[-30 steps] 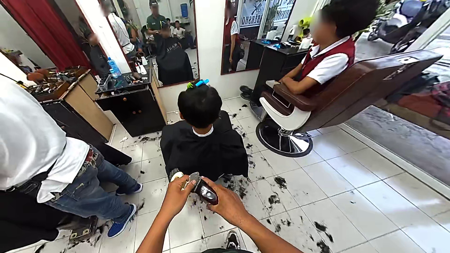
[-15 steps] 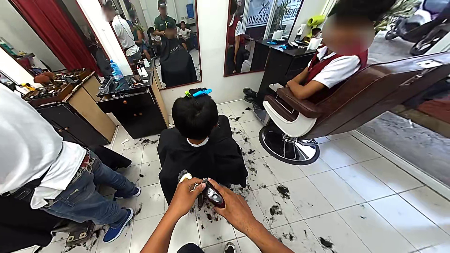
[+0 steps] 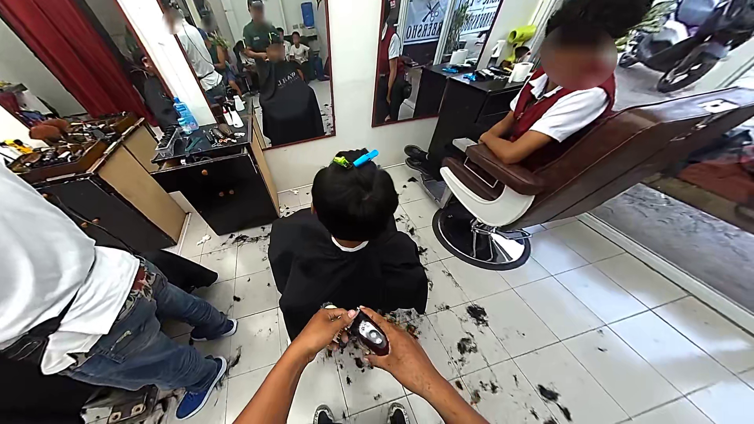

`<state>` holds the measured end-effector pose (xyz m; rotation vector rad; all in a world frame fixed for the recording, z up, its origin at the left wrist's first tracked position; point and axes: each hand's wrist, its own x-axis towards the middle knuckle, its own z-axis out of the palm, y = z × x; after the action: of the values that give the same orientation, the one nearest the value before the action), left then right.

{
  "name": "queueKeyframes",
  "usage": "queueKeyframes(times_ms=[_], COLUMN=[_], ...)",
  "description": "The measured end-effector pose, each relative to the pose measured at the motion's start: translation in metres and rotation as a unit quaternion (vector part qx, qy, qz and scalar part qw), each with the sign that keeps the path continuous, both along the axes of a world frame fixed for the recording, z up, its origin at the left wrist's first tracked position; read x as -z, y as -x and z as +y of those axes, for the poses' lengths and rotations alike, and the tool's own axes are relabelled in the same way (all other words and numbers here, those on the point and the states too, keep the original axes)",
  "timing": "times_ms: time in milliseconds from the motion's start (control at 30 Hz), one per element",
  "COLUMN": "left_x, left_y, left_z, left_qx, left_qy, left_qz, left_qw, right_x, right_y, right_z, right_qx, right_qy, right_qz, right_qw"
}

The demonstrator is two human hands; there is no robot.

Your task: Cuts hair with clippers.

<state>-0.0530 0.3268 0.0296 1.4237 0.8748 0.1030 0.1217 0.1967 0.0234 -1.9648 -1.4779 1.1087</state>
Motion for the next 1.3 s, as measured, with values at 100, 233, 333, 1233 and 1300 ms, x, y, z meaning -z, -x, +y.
queueKeyframes(times_ms=[100,233,333,1233,1300], left_x=[-0.016,-0.054,-0.081,-0.174,-0.178], left_y=[0.014,0.019,0.014,-0.099,-0.100], left_z=[0.015,0.055,0.077,0.121,0.124], left_qx=[-0.054,-0.201,-0.184,0.004,0.004], left_qy=[-0.028,-0.091,-0.335,-0.691,-0.685], left_qz=[-0.055,-0.247,-0.226,0.161,0.165], left_qw=[0.997,0.944,0.896,0.705,0.709], right_x=[0.013,0.018,0.020,0.005,0.004], right_y=[0.014,0.019,0.013,-0.056,-0.057], right_z=[0.002,0.006,0.003,0.093,0.096], right_qx=[0.094,0.184,0.217,0.201,0.198], right_qy=[-0.043,-0.067,-0.080,-0.134,-0.129], right_qz=[0.163,0.282,0.326,0.363,0.393], right_qw=[0.981,0.939,0.917,0.900,0.889])
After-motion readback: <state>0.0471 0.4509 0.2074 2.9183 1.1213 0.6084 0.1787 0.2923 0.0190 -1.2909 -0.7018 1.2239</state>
